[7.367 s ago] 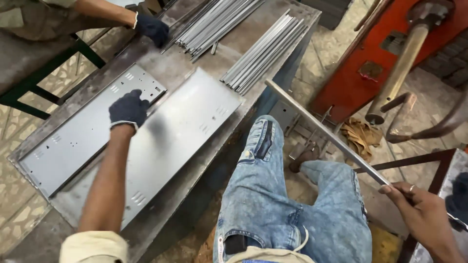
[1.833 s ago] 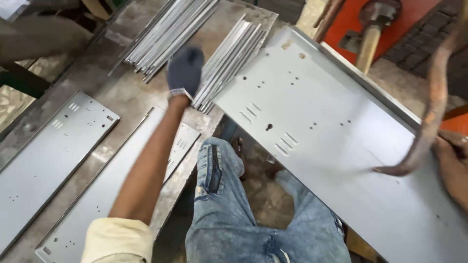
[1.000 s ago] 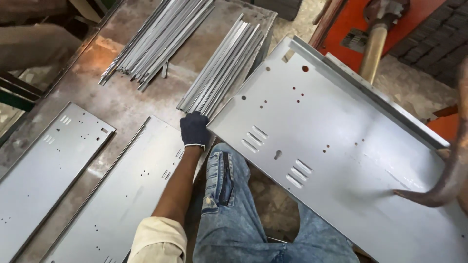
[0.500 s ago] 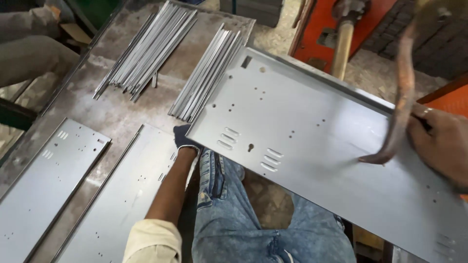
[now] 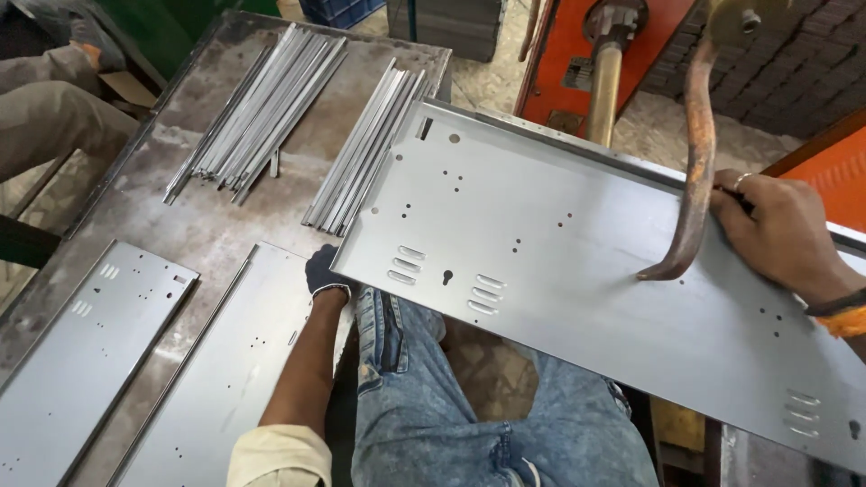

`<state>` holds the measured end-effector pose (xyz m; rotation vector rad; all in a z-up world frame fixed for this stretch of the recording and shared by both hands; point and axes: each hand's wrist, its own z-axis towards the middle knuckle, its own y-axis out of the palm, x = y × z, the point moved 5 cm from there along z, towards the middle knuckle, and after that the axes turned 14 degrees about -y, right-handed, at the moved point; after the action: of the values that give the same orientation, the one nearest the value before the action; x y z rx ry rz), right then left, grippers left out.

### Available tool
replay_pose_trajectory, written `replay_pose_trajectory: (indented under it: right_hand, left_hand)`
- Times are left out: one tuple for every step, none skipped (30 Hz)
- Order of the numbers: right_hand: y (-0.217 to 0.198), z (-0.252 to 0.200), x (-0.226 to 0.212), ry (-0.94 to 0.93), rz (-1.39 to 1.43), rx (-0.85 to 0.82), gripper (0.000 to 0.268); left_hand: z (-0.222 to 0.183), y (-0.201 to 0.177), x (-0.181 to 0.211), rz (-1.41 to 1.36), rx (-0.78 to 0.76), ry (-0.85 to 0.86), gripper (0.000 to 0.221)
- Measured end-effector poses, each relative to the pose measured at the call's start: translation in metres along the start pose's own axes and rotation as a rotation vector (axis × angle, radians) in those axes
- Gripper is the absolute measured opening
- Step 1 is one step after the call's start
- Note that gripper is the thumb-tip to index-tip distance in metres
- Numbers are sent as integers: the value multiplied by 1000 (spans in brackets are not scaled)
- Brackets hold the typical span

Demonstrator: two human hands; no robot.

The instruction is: Using a spot welding machine to attach metal support strips to large sheet metal panels.

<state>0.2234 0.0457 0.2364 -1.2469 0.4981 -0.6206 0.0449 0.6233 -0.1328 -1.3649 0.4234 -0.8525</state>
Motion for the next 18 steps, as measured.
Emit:
replay_pose_trajectory:
  right_hand:
    - [-1, 1, 0, -28, 20, 22, 31]
    - [-3, 1, 0, -55, 40, 45, 32]
    - [-3, 3, -1, -55, 40, 50, 32]
    - [-3, 5, -1, -46, 40, 27, 30]
    - [-3, 5, -1, -35, 40, 3, 29]
    - [-3, 6, -1, -34, 38, 7, 29]
    - [-3, 6, -2, -42, 40, 13, 29]
    - [-3, 5, -2, -49, 43, 19, 29]
    - [-4, 7, -2, -48, 43, 23, 29]
    - [-6, 9, -4, -105, 61, 73, 28]
    - [-9, 10, -7, -162, 80, 124, 27]
    - [-7, 12, -4, -161, 81, 126, 27]
    - [-3, 15, -1, -132, 103, 76, 26]
    - [2, 17, 3, -103, 124, 26, 26]
    - [3, 18, 3, -103, 125, 29, 26]
    - [3, 19, 3, -119, 115, 41, 27]
    - [3, 22, 3, -136, 104, 56, 28]
    - [4, 26, 5, -138, 105, 61, 28]
  left_hand:
    - [2, -3, -1, -100, 30, -30, 21]
    - [3, -5, -2, -201, 61, -60, 21]
    - [5, -23, -2, -201, 65, -59, 21]
    - [6, -37, 1, -186, -16, -35, 22]
    - [5, -50, 4, -171, -100, -10, 24]
    - [-4, -53, -7, -173, -97, -7, 24]
    - [-15, -49, -33, -645, -262, -326, 24]
    - [-32, -40, -52, -1114, -430, -645, 27]
    - [-47, -55, -68, -1114, -429, -642, 27]
    - [-62, -71, -86, -1184, -369, -694, 24]
    - [-79, -87, -105, -1252, -308, -746, 22]
    - [-89, -100, -131, -1250, -307, -743, 22]
    - [-95, -119, -159, -1307, -182, -684, 19]
    - [-103, -139, -187, -1360, -57, -622, 18]
    - [-104, -167, -202, -1359, -54, -620, 18]
    - [-105, -200, -219, -1354, 70, -569, 17]
    - [-106, -235, -235, -1348, 195, -515, 19]
    - [-105, -267, -233, -1348, 201, -512, 19]
